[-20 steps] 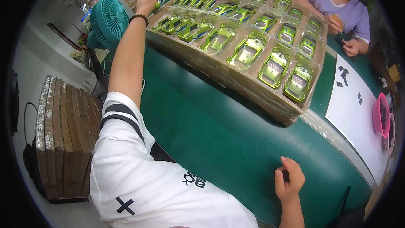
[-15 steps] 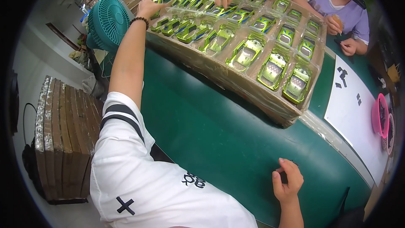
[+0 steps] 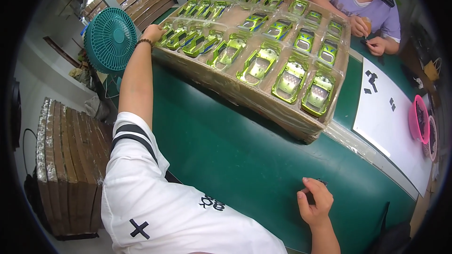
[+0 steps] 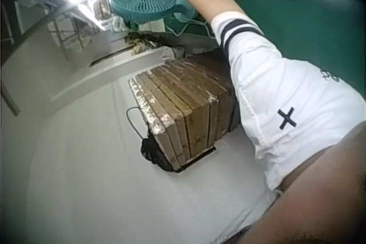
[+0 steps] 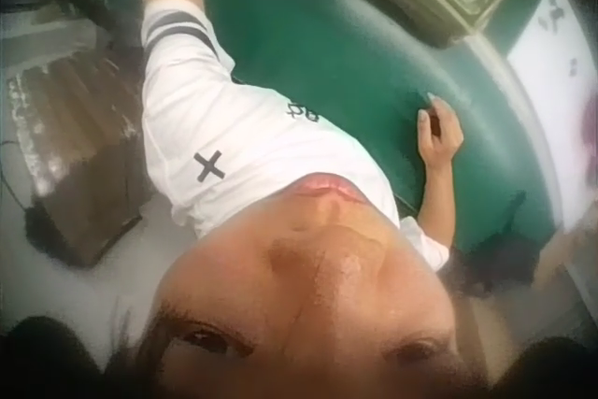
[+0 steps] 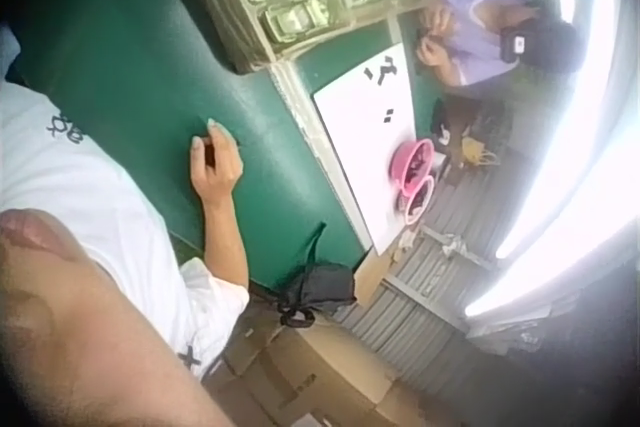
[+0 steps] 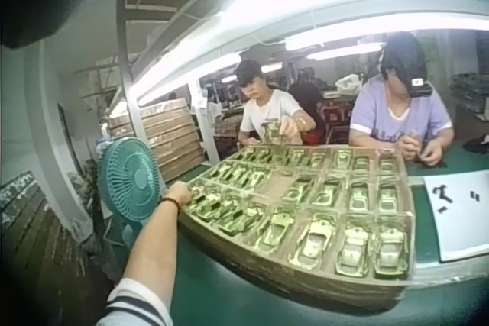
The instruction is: The person assembles toy car bodies by attaching small plastic parts onto the car shells by hand.
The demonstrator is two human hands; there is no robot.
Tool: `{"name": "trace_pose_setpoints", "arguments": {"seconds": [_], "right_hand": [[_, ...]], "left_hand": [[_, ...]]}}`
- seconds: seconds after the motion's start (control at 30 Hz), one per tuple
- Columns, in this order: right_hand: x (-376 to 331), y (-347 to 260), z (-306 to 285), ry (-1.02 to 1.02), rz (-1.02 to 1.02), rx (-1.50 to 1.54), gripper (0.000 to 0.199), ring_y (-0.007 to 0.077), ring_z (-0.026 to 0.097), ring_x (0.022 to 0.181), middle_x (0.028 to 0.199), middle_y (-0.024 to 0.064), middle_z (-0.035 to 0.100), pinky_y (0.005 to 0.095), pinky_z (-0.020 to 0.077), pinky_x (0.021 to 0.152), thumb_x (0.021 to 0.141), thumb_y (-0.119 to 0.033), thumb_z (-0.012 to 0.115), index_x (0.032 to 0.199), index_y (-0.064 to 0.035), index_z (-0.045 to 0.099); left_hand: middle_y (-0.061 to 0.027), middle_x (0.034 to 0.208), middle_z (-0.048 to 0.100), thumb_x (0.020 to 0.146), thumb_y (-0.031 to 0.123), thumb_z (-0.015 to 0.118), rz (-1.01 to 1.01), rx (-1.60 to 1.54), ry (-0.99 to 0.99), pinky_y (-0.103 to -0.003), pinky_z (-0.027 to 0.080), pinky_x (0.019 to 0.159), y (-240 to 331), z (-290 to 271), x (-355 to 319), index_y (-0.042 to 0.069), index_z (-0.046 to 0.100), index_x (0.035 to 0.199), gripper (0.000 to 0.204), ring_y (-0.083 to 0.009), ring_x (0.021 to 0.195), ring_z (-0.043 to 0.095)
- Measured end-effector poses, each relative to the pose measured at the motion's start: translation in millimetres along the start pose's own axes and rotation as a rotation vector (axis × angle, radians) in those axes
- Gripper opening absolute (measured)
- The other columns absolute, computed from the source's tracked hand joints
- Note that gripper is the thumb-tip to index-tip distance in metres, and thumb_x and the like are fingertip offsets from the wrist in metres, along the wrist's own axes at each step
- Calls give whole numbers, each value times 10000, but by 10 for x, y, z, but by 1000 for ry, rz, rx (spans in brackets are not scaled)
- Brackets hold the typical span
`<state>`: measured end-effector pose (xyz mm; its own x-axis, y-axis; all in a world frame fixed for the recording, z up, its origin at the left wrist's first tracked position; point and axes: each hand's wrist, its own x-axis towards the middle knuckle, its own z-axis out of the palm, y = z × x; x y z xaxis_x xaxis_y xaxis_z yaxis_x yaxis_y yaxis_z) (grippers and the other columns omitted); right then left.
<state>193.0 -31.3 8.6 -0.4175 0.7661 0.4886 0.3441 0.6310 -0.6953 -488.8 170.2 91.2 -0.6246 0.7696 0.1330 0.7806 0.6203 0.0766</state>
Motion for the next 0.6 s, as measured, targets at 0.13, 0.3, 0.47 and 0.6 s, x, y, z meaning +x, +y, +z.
{"name": "trace_pose_setpoints", "arguments": {"seconds": [0.13,0.3,0.47,0.6], "right_hand": [[-2,-28,-8,4,5,-1,237,180,603,568,903,180,644,265,485,572,725,-14,644,954,40,617],[-9,-58,-15,26,-17,-43,194,230,631,636,864,170,652,288,502,600,738,-2,654,928,26,625],[1,-66,-4,47,-95,-92,162,277,649,712,848,159,656,321,519,640,747,-25,673,900,11,637],[-20,-43,-25,34,-131,-77,143,279,649,720,846,148,658,331,525,642,749,-39,680,883,-2,648]], "left_hand": [[-229,1091,614,836,446,550,-75,57,66,-415,432,919,333,-155,-117,16,642,1063,494,-342,1082,565],[-159,1066,646,802,444,567,300,-56,87,-413,486,849,1485,-559,-392,76,662,1048,453,-333,1002,611],[-141,911,680,788,430,603,857,-429,-7,-383,499,797,3147,-470,-1471,74,701,922,393,-296,869,648],[-159,972,670,820,460,591,1025,-414,-108,-366,492,813,4126,-311,-2250,37,678,984,463,-289,914,639]]}}
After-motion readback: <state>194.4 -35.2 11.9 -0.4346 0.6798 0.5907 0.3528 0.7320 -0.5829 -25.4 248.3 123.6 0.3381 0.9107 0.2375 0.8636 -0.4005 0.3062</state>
